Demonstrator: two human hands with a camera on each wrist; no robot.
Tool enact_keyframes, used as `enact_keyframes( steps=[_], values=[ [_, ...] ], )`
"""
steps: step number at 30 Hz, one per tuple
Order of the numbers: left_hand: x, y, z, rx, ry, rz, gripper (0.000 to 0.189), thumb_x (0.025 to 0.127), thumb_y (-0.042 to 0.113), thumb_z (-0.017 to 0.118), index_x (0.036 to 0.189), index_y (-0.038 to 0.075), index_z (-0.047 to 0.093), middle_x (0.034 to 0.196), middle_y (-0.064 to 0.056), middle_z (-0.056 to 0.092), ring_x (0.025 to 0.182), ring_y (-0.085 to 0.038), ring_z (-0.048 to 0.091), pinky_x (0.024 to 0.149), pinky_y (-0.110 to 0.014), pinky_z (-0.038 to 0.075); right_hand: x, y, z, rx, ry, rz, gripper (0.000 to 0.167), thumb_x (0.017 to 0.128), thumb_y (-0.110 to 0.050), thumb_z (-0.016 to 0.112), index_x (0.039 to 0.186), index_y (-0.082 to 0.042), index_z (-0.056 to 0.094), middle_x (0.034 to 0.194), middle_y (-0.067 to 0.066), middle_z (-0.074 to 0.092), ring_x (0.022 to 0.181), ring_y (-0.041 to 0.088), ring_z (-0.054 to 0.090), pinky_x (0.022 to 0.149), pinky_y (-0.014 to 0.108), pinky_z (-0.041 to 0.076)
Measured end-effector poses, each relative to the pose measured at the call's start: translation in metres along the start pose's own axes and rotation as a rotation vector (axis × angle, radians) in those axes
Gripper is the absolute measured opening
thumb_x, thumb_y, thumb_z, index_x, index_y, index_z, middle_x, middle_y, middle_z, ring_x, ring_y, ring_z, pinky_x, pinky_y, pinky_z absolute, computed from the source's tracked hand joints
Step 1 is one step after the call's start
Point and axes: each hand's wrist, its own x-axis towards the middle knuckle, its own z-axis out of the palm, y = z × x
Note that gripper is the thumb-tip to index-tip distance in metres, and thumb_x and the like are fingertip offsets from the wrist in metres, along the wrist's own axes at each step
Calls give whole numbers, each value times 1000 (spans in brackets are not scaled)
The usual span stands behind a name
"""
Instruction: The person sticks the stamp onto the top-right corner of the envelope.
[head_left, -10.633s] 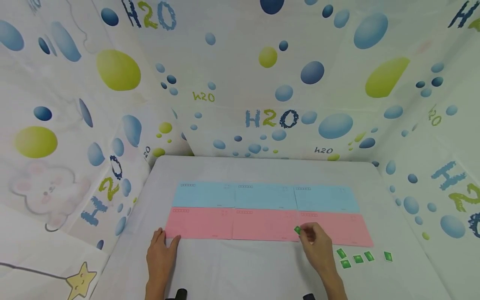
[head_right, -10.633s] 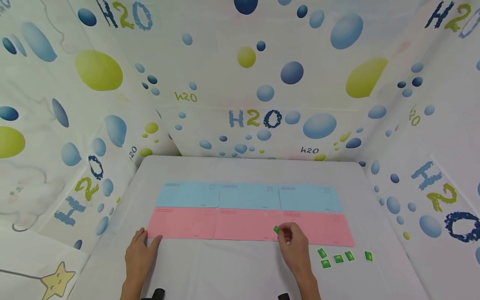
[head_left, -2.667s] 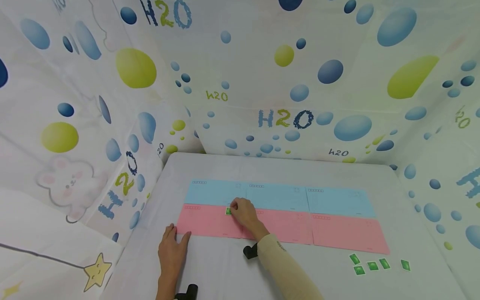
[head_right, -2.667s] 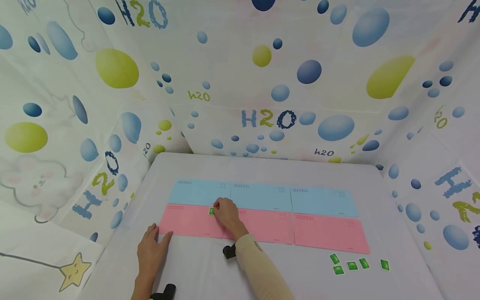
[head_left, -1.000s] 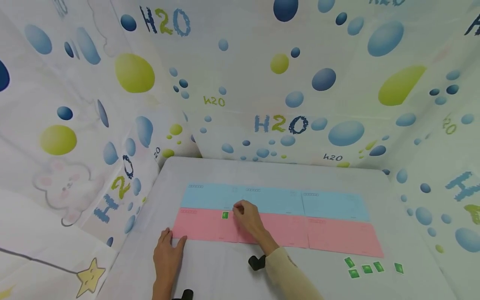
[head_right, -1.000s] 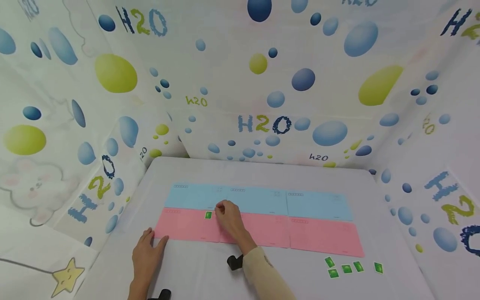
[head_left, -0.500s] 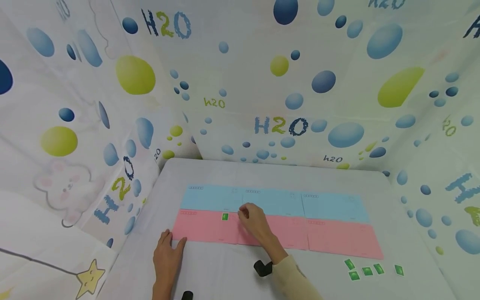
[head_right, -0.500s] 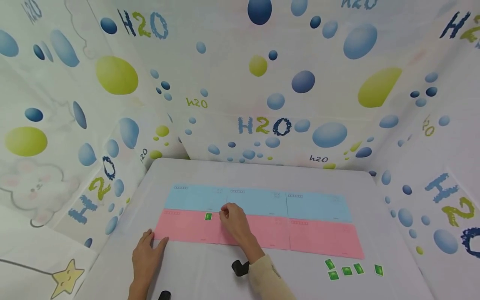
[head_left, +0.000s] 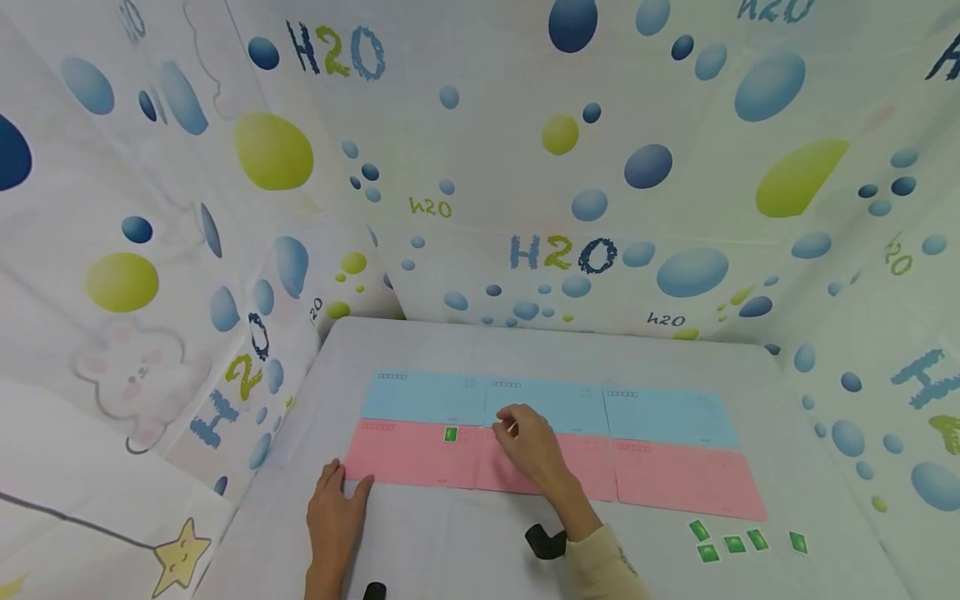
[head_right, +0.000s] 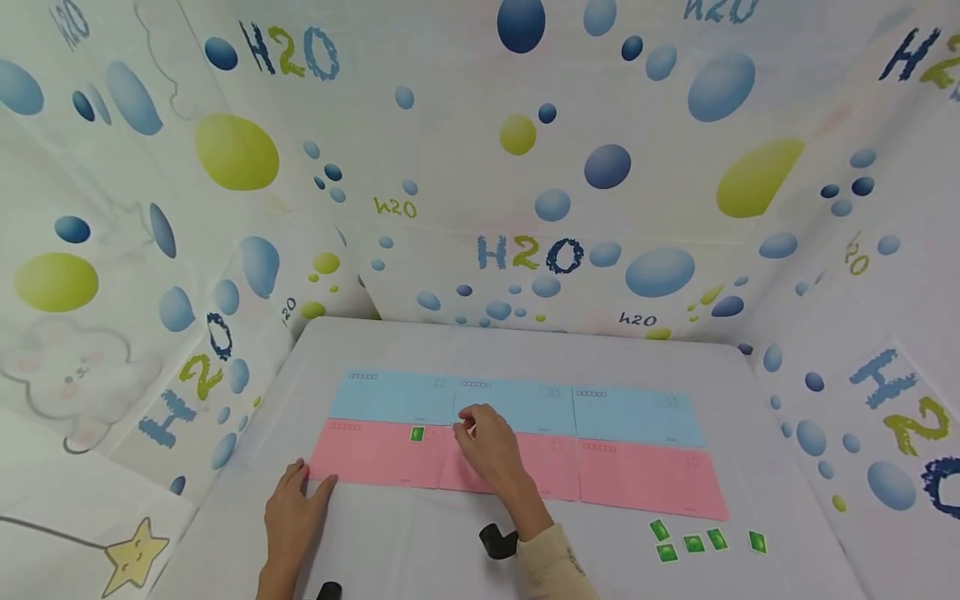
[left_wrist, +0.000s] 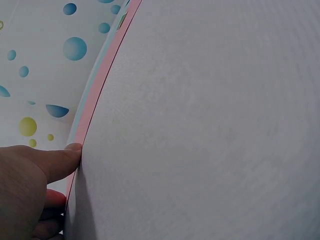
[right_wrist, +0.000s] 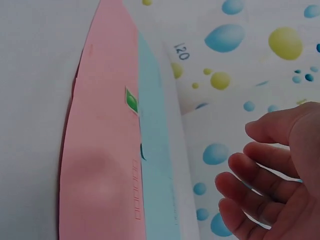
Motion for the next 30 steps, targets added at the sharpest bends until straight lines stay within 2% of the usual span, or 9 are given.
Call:
enact_keyframes(
  steps=[9, 18, 30],
  values=[
    [1, -4, 2, -7, 4, 6, 66, 91, 25, 72, 136, -17, 49, 149, -33, 44, 142, -51, 37, 118, -62, 32, -12, 2, -20, -41, 32, 5, 28, 94, -26, 68, 116, -9, 68, 105, 4, 67, 92, 22, 64, 75, 30, 54],
    [0, -3, 2, 5, 7, 2, 66, 91, 26, 72, 137, -16, 49, 149, -33, 44, 143, -50, 37, 118, -61, 32, -25, 7, -39, -93, 50, 30, 33, 94, -29, 69, 120, -10, 67, 110, 6, 67, 97, 21, 63, 79, 34, 55],
    [0, -1, 1, 1, 9, 11, 65, 91, 25, 73, 136, -17, 50, 148, -33, 45, 142, -50, 37, 117, -61, 32, -45, 21, -53, -158, 100, 30, 34, 92, -26, 72, 120, -8, 67, 111, 4, 66, 98, 22, 63, 78, 35, 57]
  ],
)
